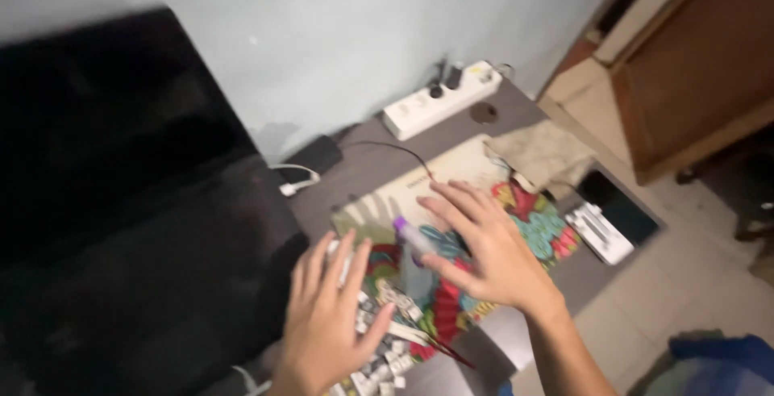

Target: Cleaning a mechanical keyboard by removing and wiping keycaps and the board.

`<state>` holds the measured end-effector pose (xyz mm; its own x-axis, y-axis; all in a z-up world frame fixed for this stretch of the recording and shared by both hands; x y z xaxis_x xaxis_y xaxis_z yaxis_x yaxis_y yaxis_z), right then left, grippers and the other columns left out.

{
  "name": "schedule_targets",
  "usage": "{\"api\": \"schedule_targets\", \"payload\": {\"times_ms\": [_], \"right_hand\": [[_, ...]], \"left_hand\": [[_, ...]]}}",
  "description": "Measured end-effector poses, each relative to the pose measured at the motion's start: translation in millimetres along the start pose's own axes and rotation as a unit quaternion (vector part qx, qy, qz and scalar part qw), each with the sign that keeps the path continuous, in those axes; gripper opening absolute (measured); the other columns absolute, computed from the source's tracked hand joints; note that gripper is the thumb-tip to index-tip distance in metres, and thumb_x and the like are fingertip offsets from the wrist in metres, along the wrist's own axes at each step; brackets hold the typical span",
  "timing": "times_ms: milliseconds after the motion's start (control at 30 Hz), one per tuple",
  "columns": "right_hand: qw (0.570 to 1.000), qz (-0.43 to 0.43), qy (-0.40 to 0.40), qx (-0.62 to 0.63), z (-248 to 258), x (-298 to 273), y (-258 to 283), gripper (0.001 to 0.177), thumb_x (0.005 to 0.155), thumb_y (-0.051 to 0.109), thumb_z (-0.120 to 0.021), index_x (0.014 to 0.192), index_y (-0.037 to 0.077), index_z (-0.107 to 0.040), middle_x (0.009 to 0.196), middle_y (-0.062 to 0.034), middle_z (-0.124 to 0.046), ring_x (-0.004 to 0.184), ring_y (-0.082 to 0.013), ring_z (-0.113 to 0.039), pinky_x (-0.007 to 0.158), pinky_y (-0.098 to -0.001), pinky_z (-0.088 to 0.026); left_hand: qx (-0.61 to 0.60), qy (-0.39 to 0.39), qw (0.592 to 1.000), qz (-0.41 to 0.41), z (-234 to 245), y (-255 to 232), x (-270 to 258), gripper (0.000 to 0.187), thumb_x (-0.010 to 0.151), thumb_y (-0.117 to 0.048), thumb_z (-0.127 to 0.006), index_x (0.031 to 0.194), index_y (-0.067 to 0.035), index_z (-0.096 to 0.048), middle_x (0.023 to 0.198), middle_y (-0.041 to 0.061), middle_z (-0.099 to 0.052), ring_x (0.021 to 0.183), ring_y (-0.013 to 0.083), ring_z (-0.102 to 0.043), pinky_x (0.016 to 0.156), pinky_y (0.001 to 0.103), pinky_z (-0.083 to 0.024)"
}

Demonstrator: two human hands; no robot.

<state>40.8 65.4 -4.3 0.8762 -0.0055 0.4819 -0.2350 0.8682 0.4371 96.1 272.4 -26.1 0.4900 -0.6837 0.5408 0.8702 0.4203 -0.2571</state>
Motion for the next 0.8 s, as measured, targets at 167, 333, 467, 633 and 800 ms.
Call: {"api": "schedule_targets", "payload": {"times_ms": [167,333,467,633,800], "right_hand": [[0.997,0.030,-0.064,-0.036,3,-68,-13,0.073,0.083,0.038,-0.078,0.145,0.008,-0.054,0.152,-0.0215,-0.051,0.143,-0.0438,-0.045,0.117,-0.0544,-0.035],[0.992,0.058,-0.103,-0.046,3,-114,18,0.073,0.083,0.034,-0.078,0.146,0.007,-0.054,0.154,-0.0221,-0.049,0.147,-0.0452,-0.040,0.119,-0.0545,-0.033],[0.985,0.099,-0.130,-0.060,-1,-131,57,0.068,0.081,0.031,-0.077,0.142,0.007,-0.058,0.153,-0.0199,-0.051,0.149,-0.0437,-0.040,0.121,-0.0551,-0.032],[0.980,0.168,-0.105,-0.027,-34,-143,114,0.062,0.081,0.029,-0.078,0.136,0.008,-0.061,0.148,-0.0174,-0.056,0.147,-0.0417,-0.044,0.120,-0.0550,-0.035],[0.972,0.230,-0.029,0.028,-81,-145,152,0.056,0.083,0.026,-0.078,0.134,0.007,-0.064,0.141,-0.0169,-0.061,0.143,-0.0407,-0.049,0.115,-0.0526,-0.042]], "left_hand": [[0.001,-0.022,1.000,-0.022,-3,-19,-48,0.072,0.082,-0.039,-0.071,0.137,0.005,-0.053,0.144,0.026,-0.049,0.133,0.0467,-0.042,0.109,0.058,-0.034],[0.016,-0.045,0.999,0.000,15,-42,-104,0.072,0.083,-0.038,-0.073,0.138,0.004,-0.053,0.144,0.025,-0.050,0.131,0.0467,-0.044,0.108,0.058,-0.035],[0.057,-0.083,0.995,0.004,27,-42,-147,0.071,0.082,-0.039,-0.071,0.138,0.002,-0.054,0.145,0.024,-0.050,0.133,0.0472,-0.043,0.109,0.059,-0.033],[0.099,-0.092,0.989,0.066,51,-39,-209,0.071,0.084,-0.041,-0.070,0.139,0.000,-0.054,0.146,0.023,-0.050,0.136,0.0461,-0.042,0.112,0.059,-0.031],[0.155,-0.119,0.976,0.097,66,-24,-270,0.071,0.087,-0.044,-0.068,0.141,0.000,-0.053,0.148,0.025,-0.048,0.138,0.0471,-0.040,0.112,0.060,-0.030]]}}
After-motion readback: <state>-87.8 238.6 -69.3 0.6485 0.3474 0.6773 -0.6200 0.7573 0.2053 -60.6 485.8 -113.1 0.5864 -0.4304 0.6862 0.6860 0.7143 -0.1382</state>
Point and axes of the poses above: each hand's wrist, its own x-axis towards the middle knuckle, its own z-axis out of the back of the hand, y = z × x, the point moved 5 cm from there along x, towards the middle knuckle
